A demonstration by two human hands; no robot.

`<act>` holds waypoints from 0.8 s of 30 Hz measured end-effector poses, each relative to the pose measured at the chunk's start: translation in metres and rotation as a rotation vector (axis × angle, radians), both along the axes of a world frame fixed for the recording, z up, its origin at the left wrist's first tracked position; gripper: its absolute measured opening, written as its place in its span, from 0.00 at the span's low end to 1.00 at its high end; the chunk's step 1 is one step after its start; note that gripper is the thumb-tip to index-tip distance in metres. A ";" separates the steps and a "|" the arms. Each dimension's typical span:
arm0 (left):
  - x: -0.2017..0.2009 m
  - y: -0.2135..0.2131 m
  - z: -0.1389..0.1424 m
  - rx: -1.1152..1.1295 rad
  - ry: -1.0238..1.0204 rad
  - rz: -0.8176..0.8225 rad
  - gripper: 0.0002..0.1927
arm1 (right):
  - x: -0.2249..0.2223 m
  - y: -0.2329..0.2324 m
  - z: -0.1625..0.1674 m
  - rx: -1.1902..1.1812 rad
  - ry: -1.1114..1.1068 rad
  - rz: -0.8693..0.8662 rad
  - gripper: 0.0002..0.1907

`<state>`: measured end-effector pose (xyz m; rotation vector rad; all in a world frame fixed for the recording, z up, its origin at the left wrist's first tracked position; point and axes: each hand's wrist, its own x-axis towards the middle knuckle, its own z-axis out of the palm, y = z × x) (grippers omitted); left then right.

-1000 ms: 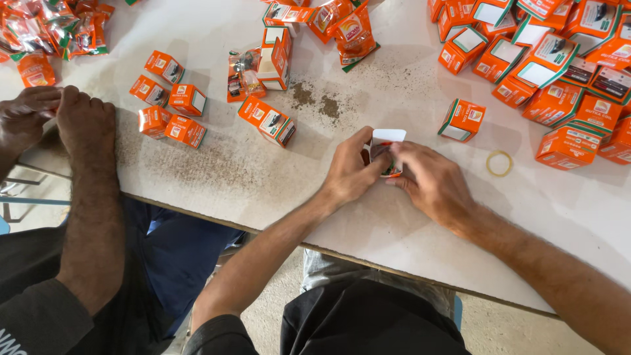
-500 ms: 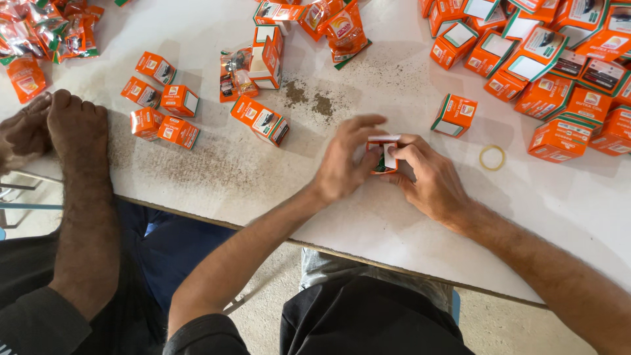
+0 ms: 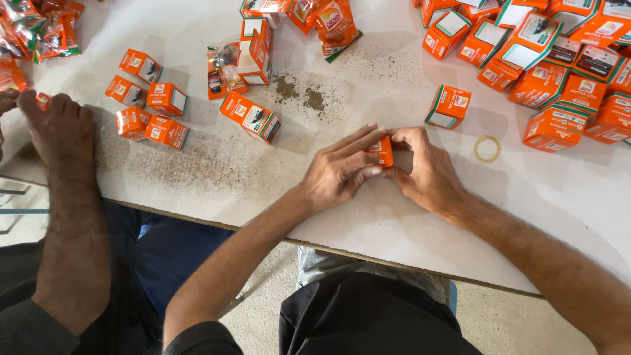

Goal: The person picks up small orange product boxes and plastic-wrapped items from the table, places an item into each box, folds the box flaps closed, and sets the finished box onto a pile. They occasionally gather scattered boxes and items from the table to continue packing.

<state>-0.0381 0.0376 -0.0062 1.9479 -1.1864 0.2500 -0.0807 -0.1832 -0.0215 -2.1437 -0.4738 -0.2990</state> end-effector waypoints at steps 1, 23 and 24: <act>0.000 0.001 0.000 0.025 -0.040 -0.011 0.14 | -0.001 0.000 0.002 -0.006 0.026 -0.011 0.31; -0.010 0.009 -0.003 0.037 -0.296 0.196 0.20 | 0.020 -0.070 0.061 -0.620 -0.171 -0.137 0.36; -0.012 0.010 -0.003 0.033 -0.320 0.211 0.19 | 0.020 -0.074 0.063 -0.597 -0.198 -0.139 0.36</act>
